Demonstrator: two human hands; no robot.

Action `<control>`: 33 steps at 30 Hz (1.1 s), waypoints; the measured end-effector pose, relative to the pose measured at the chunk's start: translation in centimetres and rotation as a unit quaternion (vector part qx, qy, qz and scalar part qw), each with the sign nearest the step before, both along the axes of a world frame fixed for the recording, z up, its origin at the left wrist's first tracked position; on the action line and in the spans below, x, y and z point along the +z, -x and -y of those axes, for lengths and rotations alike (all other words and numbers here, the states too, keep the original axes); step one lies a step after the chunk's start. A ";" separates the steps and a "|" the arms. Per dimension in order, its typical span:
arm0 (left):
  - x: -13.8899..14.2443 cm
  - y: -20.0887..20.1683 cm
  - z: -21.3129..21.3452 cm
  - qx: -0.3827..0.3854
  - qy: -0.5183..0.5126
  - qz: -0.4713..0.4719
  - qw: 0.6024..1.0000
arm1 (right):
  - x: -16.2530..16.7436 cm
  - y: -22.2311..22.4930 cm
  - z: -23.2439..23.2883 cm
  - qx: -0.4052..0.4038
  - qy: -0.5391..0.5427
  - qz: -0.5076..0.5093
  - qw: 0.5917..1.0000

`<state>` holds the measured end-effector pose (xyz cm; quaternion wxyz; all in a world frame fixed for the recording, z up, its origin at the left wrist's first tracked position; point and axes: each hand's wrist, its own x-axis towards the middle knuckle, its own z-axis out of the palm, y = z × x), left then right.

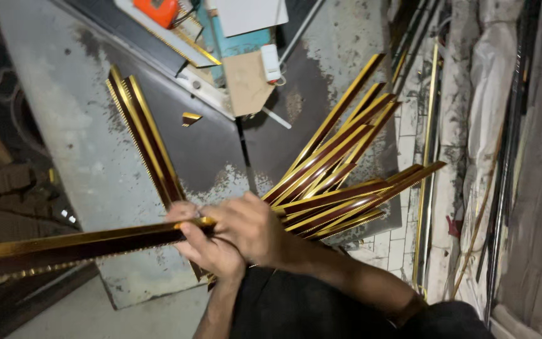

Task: The person picks up long decorative mouldings with gold trim from a workbench, briefly measures one with a tape measure, and then repeatedly moves them between piles on the bench. The person handles the mouldings one at a time, stacking them in different locations on the cluttered surface.

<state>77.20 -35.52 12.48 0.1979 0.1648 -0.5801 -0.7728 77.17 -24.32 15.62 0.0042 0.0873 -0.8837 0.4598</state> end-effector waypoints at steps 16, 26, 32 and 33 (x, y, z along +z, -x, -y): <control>-15.2 -2.5 4.3 -0.269 0.589 0.090 0.757 | -17.0 14.2 -19.2 -0.223 -0.266 0.025 0.938; -15.8 5.6 4.2 -0.312 0.616 0.049 0.722 | -13.8 21.0 -23.2 -0.190 -0.303 0.198 0.912; -15.7 10.3 2.2 -0.349 0.610 -0.061 0.708 | -14.5 22.7 -25.8 -0.213 -0.310 0.165 0.912; -15.6 10.5 1.9 -0.345 0.596 -0.067 0.721 | -15.1 22.0 -25.6 -0.220 -0.284 0.148 0.921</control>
